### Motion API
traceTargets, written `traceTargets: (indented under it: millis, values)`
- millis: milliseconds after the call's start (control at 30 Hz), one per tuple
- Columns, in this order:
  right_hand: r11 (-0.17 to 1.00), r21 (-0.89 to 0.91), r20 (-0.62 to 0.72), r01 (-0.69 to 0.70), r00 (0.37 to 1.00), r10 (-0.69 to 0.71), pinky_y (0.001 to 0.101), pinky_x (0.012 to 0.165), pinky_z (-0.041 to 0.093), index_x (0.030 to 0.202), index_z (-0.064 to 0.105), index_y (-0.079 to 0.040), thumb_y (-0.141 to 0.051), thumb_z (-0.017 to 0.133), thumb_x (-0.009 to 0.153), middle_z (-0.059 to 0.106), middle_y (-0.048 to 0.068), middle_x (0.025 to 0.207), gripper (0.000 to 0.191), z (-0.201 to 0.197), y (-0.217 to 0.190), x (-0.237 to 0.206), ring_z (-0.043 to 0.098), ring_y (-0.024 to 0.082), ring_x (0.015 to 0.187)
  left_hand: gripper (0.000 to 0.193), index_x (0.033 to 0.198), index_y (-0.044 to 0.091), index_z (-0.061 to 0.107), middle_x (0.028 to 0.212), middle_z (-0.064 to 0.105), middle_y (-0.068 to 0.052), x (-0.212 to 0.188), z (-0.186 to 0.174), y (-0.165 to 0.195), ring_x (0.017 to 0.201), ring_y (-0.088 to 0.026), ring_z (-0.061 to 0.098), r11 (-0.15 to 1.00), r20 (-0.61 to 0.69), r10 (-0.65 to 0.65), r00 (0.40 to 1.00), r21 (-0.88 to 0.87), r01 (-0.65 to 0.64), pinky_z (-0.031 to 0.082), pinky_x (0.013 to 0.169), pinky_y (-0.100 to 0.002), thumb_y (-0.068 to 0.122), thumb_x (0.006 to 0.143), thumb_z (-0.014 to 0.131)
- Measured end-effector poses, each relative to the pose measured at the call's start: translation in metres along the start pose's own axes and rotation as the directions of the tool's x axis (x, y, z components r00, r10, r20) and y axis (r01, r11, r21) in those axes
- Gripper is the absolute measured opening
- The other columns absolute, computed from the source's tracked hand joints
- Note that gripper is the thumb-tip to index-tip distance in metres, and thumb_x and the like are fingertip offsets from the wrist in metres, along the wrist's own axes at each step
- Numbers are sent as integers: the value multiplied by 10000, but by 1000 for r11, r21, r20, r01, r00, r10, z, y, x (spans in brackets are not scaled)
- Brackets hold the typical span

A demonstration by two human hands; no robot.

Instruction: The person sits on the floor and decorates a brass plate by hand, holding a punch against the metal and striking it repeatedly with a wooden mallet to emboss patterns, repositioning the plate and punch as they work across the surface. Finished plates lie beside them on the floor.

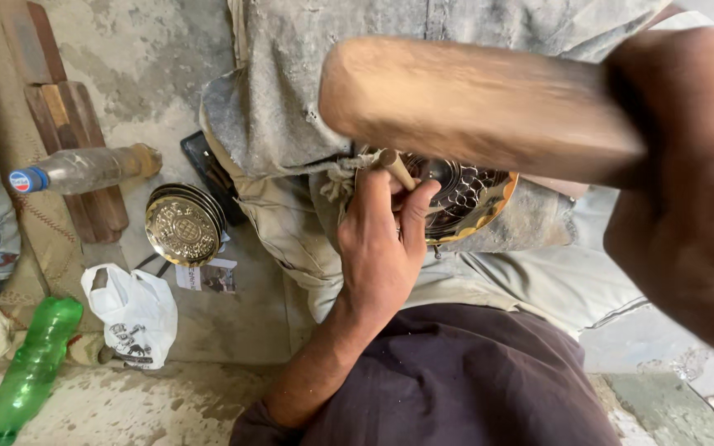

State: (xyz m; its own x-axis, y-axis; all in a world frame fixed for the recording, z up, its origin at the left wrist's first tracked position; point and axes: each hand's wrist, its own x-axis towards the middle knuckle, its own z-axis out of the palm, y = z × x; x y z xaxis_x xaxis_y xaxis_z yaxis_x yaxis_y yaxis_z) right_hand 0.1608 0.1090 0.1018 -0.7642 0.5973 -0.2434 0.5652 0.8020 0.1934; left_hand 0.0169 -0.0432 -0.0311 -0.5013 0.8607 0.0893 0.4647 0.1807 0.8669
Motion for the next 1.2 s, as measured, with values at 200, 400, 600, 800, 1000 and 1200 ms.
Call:
traceTargets:
  millis: [200, 400, 600, 800, 1000, 1200]
  values:
    - [934, 351, -193, 67, 981, 2, 335, 598, 478, 1241, 647, 62, 124, 638, 962, 608, 177, 881, 286, -3, -3, -8, 585, 232, 738, 212, 1077, 2, 559, 912, 632, -110, 0, 0, -8, 759, -237, 679, 997, 18, 67, 998, 44, -68, 562, 685, -376, 141, 1041, 715]
    - [898, 417, -104, -137, 975, 197, 341, 657, 518, 1257, 596, 75, 97, 641, 974, 631, 186, 942, 287, 29, 3, -52, 631, 246, 805, 494, 1424, 33, 498, 1057, 693, -123, 20, 2, -23, 897, -221, 731, 954, 249, 298, 922, -31, -299, 646, 744, -307, 200, 1020, 729]
    - [745, 602, -48, -288, 918, 394, 348, 717, 558, 1272, 544, 89, 69, 644, 985, 655, 196, 1004, 304, 85, 10, -88, 677, 259, 872, 527, 1405, 83, 532, 995, 719, -89, 34, 6, -25, 768, -166, 722, 940, 406, 309, 860, 9, -342, 636, 649, -276, 232, 961, 775]
    - [544, 742, 27, -392, 828, 560, 354, 776, 598, 1288, 493, 102, 42, 646, 997, 678, 206, 1066, 335, 122, -29, -136, 723, 273, 939, 292, 1307, 104, 630, 884, 720, -90, 59, 12, -13, 750, -171, 752, 885, 675, 420, 607, -157, -439, 623, 530, -235, 40, 1022, 636]
    - [554, 549, 111, -625, 712, 693, 404, 703, 571, 1297, 474, 94, 18, 725, 925, 683, 225, 1026, 455, 159, -88, -166, 697, 318, 832, 220, 1181, 147, 663, 692, 675, -118, 84, 25, 1, 606, -226, 714, 789, 886, 362, 290, -125, -602, 582, 520, -385, 78, 987, 587]
    - [385, 809, 4, -444, 660, 752, 416, 831, 571, 1417, 411, 63, -38, 723, 922, 664, 220, 1115, 593, 159, -102, -164, 685, 318, 962, 152, 1113, 121, 652, 636, 636, -77, 84, 25, 3, 544, -190, 710, 766, 882, 395, 258, -160, -623, 588, 469, -359, 84, 979, 589]
